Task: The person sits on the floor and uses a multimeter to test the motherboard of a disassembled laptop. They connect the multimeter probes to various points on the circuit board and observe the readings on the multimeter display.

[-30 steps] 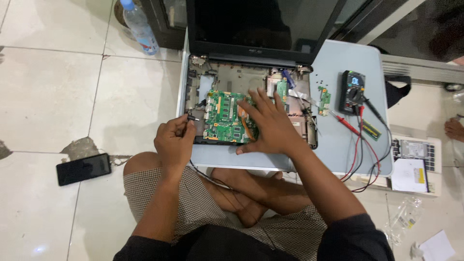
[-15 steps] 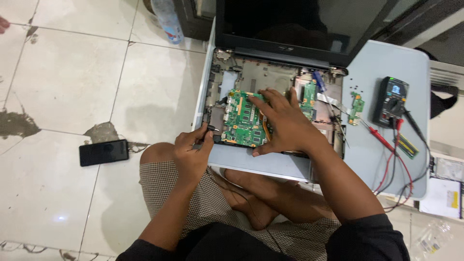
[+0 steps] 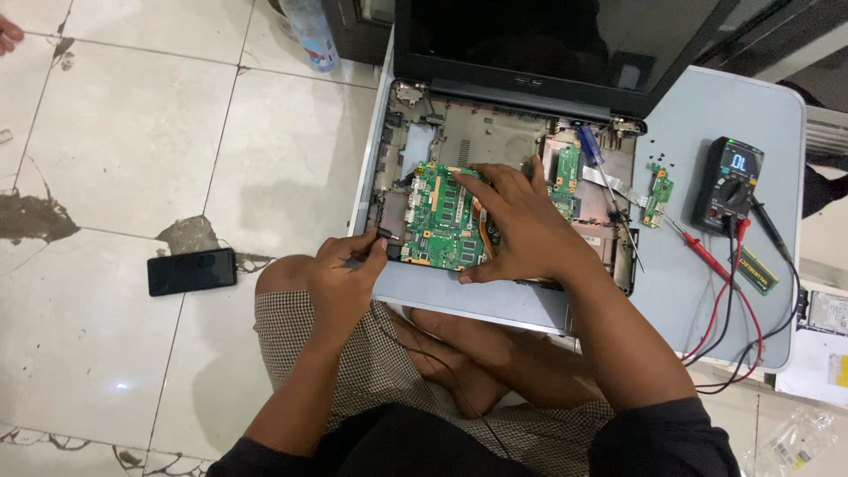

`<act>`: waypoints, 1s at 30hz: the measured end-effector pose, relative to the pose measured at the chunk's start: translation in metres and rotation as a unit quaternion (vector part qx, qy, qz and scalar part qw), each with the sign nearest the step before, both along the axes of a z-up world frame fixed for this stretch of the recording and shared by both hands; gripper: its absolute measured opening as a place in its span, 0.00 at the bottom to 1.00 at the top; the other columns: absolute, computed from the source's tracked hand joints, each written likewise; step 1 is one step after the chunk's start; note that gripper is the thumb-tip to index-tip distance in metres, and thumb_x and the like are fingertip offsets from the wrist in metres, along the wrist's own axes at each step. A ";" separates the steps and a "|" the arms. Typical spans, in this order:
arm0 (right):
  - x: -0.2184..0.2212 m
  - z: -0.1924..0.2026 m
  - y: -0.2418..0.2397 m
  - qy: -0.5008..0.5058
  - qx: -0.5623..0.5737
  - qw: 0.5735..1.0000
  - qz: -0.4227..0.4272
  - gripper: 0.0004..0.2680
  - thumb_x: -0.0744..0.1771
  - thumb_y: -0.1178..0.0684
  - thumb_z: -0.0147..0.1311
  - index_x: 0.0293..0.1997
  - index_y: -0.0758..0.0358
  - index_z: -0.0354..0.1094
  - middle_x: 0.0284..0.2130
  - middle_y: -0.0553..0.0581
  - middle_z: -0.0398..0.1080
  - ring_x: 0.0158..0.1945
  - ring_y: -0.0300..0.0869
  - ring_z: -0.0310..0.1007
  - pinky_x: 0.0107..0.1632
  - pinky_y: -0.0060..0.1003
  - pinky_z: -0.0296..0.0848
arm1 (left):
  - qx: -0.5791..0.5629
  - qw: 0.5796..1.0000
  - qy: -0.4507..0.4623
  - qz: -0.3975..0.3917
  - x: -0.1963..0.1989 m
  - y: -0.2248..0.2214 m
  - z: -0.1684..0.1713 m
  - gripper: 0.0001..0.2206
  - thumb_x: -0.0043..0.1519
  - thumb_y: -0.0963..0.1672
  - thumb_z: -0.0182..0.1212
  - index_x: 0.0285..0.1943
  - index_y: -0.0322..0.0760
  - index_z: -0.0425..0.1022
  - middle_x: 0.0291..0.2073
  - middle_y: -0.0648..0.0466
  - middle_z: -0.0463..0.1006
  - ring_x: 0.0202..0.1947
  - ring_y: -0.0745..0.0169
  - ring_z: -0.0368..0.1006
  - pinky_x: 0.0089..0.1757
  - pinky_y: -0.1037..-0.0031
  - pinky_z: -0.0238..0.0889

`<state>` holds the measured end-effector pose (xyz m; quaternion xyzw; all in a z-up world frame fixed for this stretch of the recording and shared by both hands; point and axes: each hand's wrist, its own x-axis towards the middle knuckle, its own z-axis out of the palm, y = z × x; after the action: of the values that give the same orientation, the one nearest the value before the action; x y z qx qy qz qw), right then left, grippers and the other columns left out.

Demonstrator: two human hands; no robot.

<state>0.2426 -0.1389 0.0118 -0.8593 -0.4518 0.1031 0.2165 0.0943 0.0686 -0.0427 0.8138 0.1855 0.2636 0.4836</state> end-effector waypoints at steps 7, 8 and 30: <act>0.002 -0.005 -0.006 -0.007 0.022 1.000 -0.015 0.48 0.47 0.24 0.68 0.70 0.54 0.50 0.60 0.65 0.58 0.66 0.61 0.53 0.63 0.75 0.33 | 0.001 1.000 0.006 0.028 -0.004 -0.002 -0.005 0.08 0.55 0.40 0.70 0.40 0.30 0.82 0.25 0.39 0.78 0.29 0.55 0.76 0.31 0.71 0.68; 0.002 -0.005 -0.006 -0.012 0.023 1.000 -0.016 0.48 0.46 0.25 0.69 0.70 0.54 0.50 0.60 0.65 0.58 0.66 0.61 0.54 0.63 0.75 0.34 | 0.007 1.000 0.004 0.029 -0.004 -0.002 -0.006 0.08 0.54 0.40 0.71 0.39 0.30 0.82 0.25 0.40 0.78 0.28 0.55 0.77 0.30 0.71 0.67; 0.001 -0.005 -0.006 -0.014 0.051 0.999 -0.012 0.43 0.46 0.28 0.71 0.64 0.55 0.59 0.59 0.67 0.59 0.65 0.64 0.55 0.64 0.74 0.40 | -0.016 0.999 -0.008 0.052 -0.005 -0.019 0.013 0.05 0.54 0.39 0.70 0.36 0.29 0.81 0.25 0.40 0.79 0.29 0.54 0.77 0.30 0.71 0.65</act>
<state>0.2437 -0.1454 0.0064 -0.8540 -0.4488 0.0648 0.2552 0.0890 0.0491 -0.0296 0.7931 0.2273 0.2921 0.4838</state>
